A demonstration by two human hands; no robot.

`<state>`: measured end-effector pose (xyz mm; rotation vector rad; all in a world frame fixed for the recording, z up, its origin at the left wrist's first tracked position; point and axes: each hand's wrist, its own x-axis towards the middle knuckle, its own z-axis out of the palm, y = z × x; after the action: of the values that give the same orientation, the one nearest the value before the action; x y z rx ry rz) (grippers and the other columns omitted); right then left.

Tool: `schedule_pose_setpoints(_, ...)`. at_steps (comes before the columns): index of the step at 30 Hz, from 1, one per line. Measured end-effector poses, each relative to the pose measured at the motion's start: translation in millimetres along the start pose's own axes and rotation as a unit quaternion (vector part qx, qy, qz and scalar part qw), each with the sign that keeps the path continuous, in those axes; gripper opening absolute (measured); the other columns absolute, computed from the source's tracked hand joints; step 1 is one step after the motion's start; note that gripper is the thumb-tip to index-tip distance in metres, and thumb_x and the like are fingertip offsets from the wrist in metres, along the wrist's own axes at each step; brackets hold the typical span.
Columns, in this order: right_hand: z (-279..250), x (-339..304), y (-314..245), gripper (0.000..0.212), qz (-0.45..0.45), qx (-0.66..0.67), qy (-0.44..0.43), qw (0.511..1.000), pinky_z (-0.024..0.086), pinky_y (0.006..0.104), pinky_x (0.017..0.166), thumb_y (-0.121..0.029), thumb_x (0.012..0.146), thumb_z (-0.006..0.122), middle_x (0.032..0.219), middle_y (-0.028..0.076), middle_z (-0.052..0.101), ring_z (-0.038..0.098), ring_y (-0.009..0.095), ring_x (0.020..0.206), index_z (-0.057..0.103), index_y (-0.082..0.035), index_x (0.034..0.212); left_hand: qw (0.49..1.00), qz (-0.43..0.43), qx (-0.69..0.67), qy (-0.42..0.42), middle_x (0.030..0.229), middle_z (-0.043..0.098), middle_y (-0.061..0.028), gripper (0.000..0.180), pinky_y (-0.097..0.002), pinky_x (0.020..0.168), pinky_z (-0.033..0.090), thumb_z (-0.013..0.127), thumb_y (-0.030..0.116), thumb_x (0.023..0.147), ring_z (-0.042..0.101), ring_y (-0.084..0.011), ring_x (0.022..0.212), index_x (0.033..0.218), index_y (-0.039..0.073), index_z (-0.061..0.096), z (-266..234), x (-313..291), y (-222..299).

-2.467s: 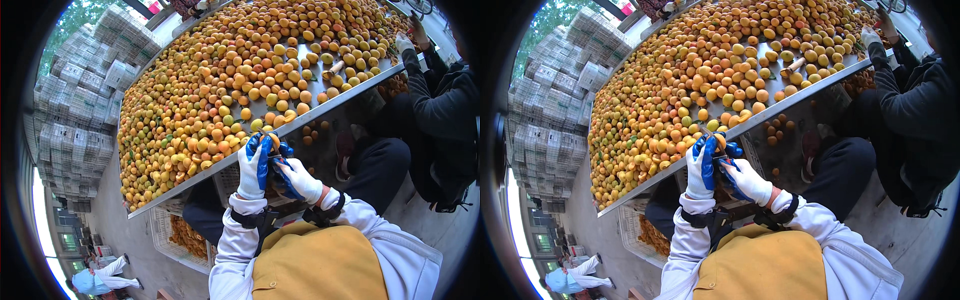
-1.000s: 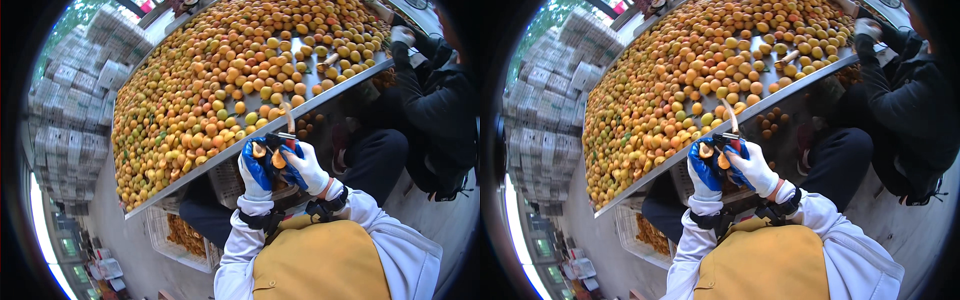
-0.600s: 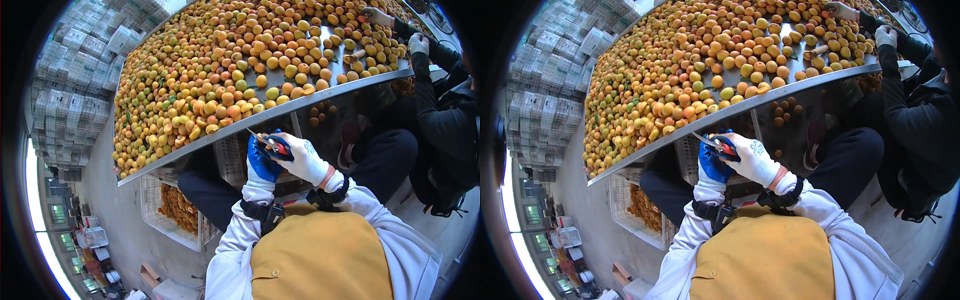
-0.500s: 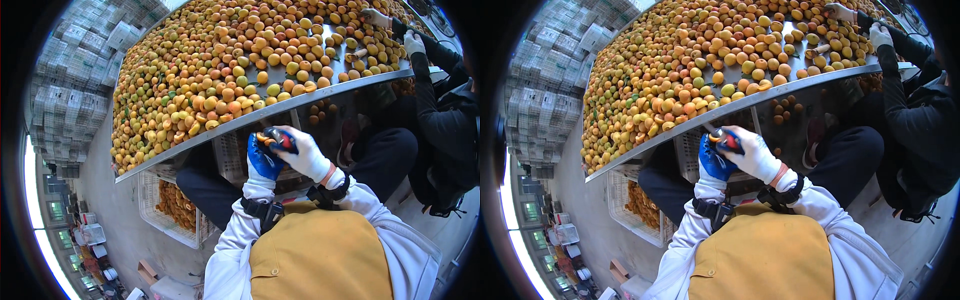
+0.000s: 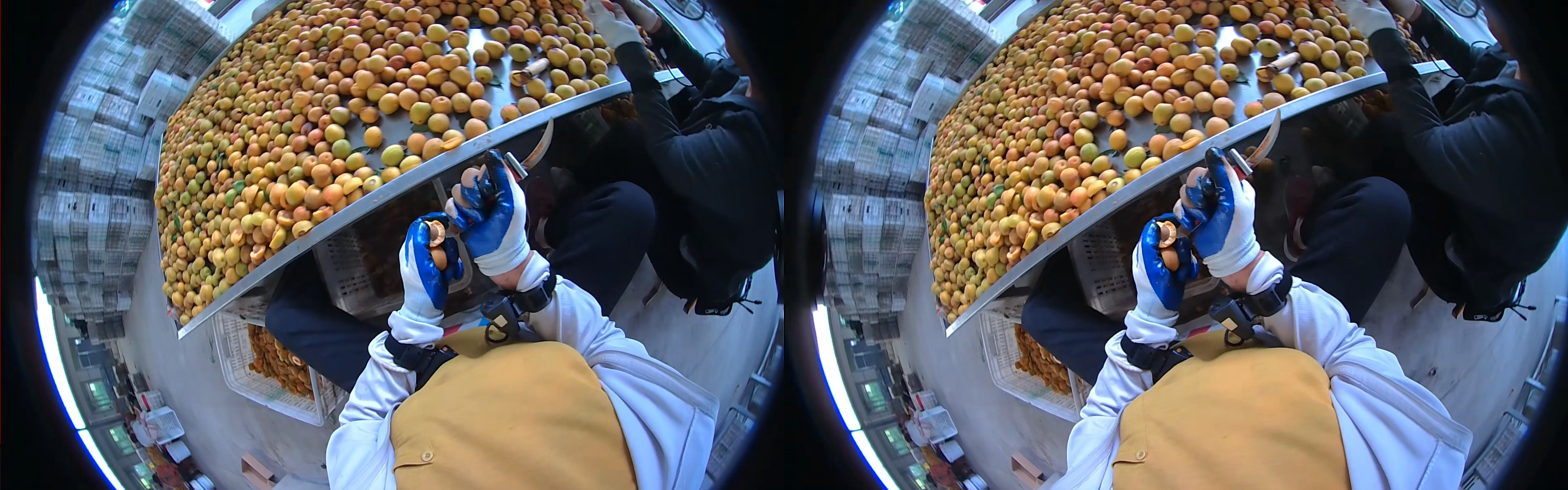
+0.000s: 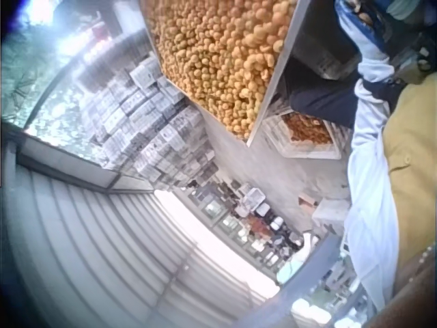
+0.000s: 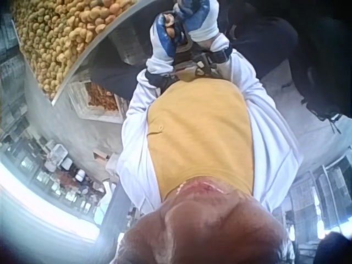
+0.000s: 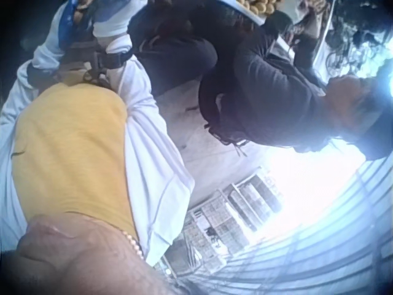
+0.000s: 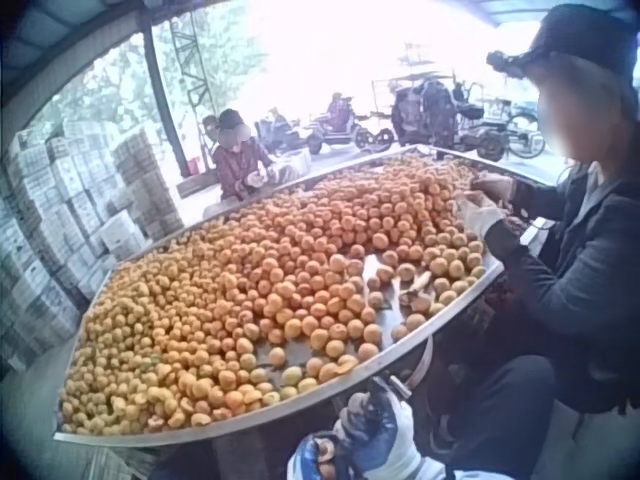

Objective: The person picks up an apricot from a table, cuts it in half using shears, and removes the pit. They drop the pit into a container and place the apricot halves into a separate crate, repeating the process.

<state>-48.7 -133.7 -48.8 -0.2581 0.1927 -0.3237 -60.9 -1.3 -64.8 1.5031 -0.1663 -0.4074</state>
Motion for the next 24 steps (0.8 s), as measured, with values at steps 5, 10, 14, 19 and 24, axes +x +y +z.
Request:
schedule_pose_setpoints(5,5,-1,-9,0.034,-0.049,-0.034,0.000,0.998,0.035,0.0264,0.045,-0.034,0.102,0.054,0.059,-0.001,0.041,0.041,0.010,0.046,0.049,-0.012,0.077,0.997,0.055,-0.046,0.020,0.092,0.060,-0.0047,0.018,-0.0269,0.074,0.050,0.051,0.012,0.100,0.058,-0.0129,0.080,0.113,0.000,0.057,15,8,-14)
schedule_pose_setpoints(10,-7,-4,-4,0.023,-0.108,-0.071,0.037,0.991,0.041,0.0268,0.048,-0.032,0.100,0.060,0.071,0.000,0.054,0.053,0.011,0.054,0.057,-0.010,0.092,0.989,0.137,0.038,0.026,0.094,0.058,-0.0041,0.024,-0.0276,0.079,0.047,0.046,0.022,0.105,0.056,-0.0131,0.084,0.111,0.001,0.056,30,14,-15)
schedule_pose_setpoints(14,-12,5,-4,0.027,-0.137,-0.145,0.067,0.978,0.042,0.0265,0.049,-0.035,0.101,0.058,0.069,0.000,0.054,0.053,0.011,0.054,0.056,-0.011,0.089,0.993,0.087,-0.057,0.047,0.097,0.058,-0.0043,0.025,-0.0286,0.082,0.046,0.046,0.024,0.107,0.055,-0.0132,0.088,0.111,0.002,0.056,38,15,-21)
schedule_pose_setpoints(19,-10,16,-25,0.045,0.081,0.111,0.127,0.982,0.031,0.0275,0.045,-0.049,0.102,0.049,0.056,-0.005,0.037,0.035,0.012,0.045,0.044,-0.019,0.068,0.978,0.144,0.129,0.076,0.097,0.060,-0.0075,0.023,-0.0298,0.080,0.047,0.045,0.021,0.107,0.056,-0.0144,0.086,0.114,0.001,0.054,40,14,-13)
schedule_pose_setpoints(24,-24,18,-20,0.045,0.157,0.196,0.109,0.962,0.030,0.0283,0.045,-0.051,0.101,0.050,0.056,-0.005,0.036,0.034,0.012,0.045,0.043,-0.020,0.069,0.964,0.184,0.188,0.038,0.095,0.060,-0.0111,0.024,-0.0305,0.076,0.048,0.046,0.020,0.105,0.057,-0.0167,0.084,0.118,0.001,0.052,30,7,2)
